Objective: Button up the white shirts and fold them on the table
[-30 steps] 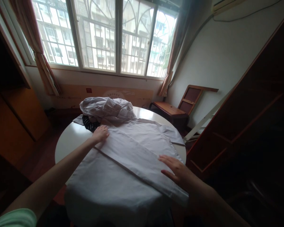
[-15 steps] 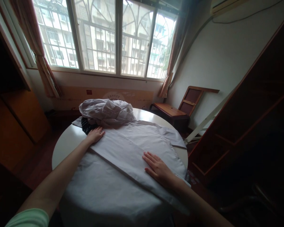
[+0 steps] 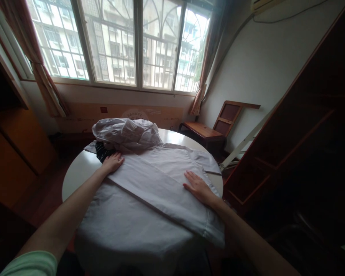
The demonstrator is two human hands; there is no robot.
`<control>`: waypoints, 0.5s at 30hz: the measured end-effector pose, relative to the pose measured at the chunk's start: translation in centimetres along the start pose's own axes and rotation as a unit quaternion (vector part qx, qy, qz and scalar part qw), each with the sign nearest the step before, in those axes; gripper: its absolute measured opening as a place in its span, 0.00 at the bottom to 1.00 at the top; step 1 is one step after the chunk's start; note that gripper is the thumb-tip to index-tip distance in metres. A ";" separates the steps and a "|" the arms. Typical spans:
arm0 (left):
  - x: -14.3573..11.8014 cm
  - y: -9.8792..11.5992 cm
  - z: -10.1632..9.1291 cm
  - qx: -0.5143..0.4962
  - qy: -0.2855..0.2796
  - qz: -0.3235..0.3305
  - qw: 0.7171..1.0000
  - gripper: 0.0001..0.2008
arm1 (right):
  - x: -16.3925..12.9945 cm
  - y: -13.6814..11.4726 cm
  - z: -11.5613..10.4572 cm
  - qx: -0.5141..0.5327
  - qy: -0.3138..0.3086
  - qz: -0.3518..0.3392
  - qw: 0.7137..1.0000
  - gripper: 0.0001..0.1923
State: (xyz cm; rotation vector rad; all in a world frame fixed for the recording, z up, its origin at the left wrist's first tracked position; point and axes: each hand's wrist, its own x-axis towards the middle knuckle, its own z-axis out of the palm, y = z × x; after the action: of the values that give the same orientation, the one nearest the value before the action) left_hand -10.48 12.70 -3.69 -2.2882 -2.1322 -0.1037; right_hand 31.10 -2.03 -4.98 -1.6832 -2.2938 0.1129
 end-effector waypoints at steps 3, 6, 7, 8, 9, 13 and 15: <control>-0.1 0.1 -0.1 0.012 -0.002 0.005 1.000 0.29 | 1.9 2.1 0.0 -0.012 0.046 0.049 0.998 0.27; -0.2 0.6 -0.3 0.033 0.015 0.014 0.999 0.27 | 3.1 3.2 -0.1 0.008 0.155 0.070 0.985 0.22; -0.2 0.9 -0.3 0.041 0.028 0.014 0.999 0.26 | 3.1 3.5 -0.1 0.021 0.203 0.080 0.976 0.21; -0.3 1.3 -0.3 0.047 0.041 0.012 0.998 0.25 | 3.1 3.7 -0.2 0.035 0.249 0.101 0.963 0.20; -0.2 1.7 -0.2 0.052 0.054 0.009 0.997 0.24 | 2.9 4.0 -0.2 0.049 0.284 0.138 0.948 0.19; -0.1 2.7 0.6 0.046 0.081 -0.010 0.996 0.24 | 1.6 5.0 -0.6 0.042 0.259 0.296 0.918 0.15; 0.1 2.7 1.1 0.037 0.088 -0.012 0.995 0.24 | 1.1 5.3 -0.8 -0.019 0.223 0.296 0.929 0.15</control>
State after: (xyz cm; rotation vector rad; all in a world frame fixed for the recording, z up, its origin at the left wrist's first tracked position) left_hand -7.77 12.62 -4.67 -2.1278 -2.0422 -0.2139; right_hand 35.94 0.58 -5.30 -2.1081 -1.4256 -0.1747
